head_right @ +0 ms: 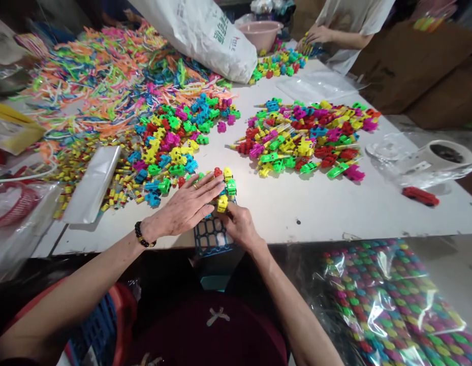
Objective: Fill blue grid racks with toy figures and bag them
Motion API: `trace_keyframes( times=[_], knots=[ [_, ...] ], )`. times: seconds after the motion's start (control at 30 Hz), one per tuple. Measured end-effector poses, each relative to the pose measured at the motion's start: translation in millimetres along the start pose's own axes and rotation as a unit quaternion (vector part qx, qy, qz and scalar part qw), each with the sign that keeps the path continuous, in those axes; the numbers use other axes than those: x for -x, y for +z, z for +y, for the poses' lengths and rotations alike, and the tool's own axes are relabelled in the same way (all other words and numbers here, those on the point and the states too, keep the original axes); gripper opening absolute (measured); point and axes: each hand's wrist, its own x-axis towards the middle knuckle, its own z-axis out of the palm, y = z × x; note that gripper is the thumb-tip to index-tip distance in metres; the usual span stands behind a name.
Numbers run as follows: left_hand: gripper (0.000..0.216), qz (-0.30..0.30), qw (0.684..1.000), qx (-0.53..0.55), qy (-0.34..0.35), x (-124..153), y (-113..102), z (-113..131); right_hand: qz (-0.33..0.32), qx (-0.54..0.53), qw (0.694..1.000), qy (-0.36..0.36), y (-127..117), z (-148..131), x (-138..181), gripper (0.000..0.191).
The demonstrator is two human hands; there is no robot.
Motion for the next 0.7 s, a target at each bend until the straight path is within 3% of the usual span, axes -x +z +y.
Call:
trace_keyframes(
  times=[0.2, 0.7],
  knots=[
    [0.047, 0.031, 0.999, 0.027, 0.003, 1, -3, 4, -0.067, 0.115, 0.989, -0.065, -10, 0, -6, 0.015],
    [0.039, 0.035, 0.999, -0.006, 0.030, -6, -2, 5, -0.053, 0.129, 0.989, -0.057, -2, 8, -2, 0.013]
  ],
)
